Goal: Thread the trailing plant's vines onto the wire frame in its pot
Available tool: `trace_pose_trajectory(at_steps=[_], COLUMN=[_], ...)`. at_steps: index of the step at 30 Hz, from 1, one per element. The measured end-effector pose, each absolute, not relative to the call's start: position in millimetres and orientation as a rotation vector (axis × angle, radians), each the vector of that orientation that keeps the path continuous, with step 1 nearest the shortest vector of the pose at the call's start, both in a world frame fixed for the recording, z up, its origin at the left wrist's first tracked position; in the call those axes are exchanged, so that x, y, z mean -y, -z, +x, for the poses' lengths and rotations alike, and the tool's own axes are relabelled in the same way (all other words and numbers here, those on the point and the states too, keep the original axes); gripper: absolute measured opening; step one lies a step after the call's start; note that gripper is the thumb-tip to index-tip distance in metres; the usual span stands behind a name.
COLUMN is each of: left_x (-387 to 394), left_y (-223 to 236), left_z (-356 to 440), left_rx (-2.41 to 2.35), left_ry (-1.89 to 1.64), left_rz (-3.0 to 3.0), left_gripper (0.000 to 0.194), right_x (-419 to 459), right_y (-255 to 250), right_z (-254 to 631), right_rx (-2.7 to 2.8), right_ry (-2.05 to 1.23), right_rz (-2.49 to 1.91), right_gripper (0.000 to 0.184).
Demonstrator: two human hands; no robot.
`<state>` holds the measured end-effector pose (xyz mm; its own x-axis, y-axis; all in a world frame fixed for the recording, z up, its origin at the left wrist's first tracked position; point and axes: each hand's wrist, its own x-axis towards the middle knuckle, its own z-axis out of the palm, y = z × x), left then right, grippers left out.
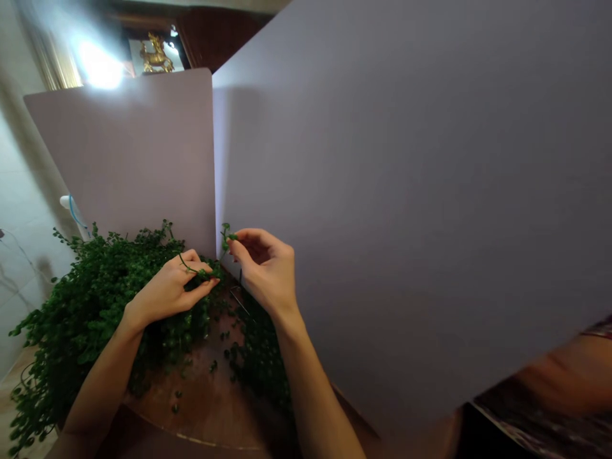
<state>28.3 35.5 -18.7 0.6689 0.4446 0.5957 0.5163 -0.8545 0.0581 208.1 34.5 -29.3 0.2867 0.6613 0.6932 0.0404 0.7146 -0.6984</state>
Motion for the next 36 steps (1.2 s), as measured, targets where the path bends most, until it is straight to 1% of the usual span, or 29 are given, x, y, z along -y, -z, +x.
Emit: trace_pose_trajectory(at_steps=[8, 13, 17, 21, 24, 25, 27, 28, 29, 32, 34, 36], left_x=[-30, -27, -30, -38, -43, -45, -44, -43, -41, -32, -27, -26], left_y=[13, 11, 14, 15, 15, 15, 16, 16, 18, 22, 25, 25], left_z=[29, 26, 20, 18, 18, 17, 17, 17, 17, 19, 23, 28], left_rx=[0.850, 0.878, 0.993, 1.113, 1.186, 1.199, 1.184, 1.149, 1.091, 0.781, 0.610, 0.568], left_ry=[0.819, 0.806, 0.967, 1.364, 1.669, 1.716, 1.725, 1.704, 1.674, 1.532, 1.422, 1.375], left_rz=[-2.743, -2.733, -2.647, -2.480, -2.245, -2.135, -1.912, -1.829, -1.787, -1.978, -2.210, -2.346], left_gripper=[0.017, 0.017, 0.018, 0.029, 0.031, 0.037, 0.059, 0.064, 0.062, 0.038, 0.035, 0.030], right_x=[-43, -45, -43, -41, -38, -37, -36, -35, -35, -35, -35, -35], right_y=[42, 40, 35, 35, 35, 34, 32, 31, 31, 30, 31, 31], right_z=[186, 179, 187, 198, 200, 200, 198, 197, 196, 196, 197, 200], right_rx=[1.086, 1.025, 1.162, 1.212, 1.216, 1.208, 1.186, 1.176, 1.167, 1.151, 1.151, 1.149], right_ry=[-0.186, -0.283, -0.384, -0.421, -0.469, -0.490, -0.529, -0.545, -0.560, -0.609, -0.643, -0.664], right_rz=[-0.768, -0.703, -0.677, -0.709, -0.689, -0.683, -0.675, -0.671, -0.666, -0.636, -0.600, -0.564], right_gripper=[0.014, 0.016, 0.018, 0.020, 0.018, 0.017, 0.015, 0.013, 0.012, 0.010, 0.010, 0.010])
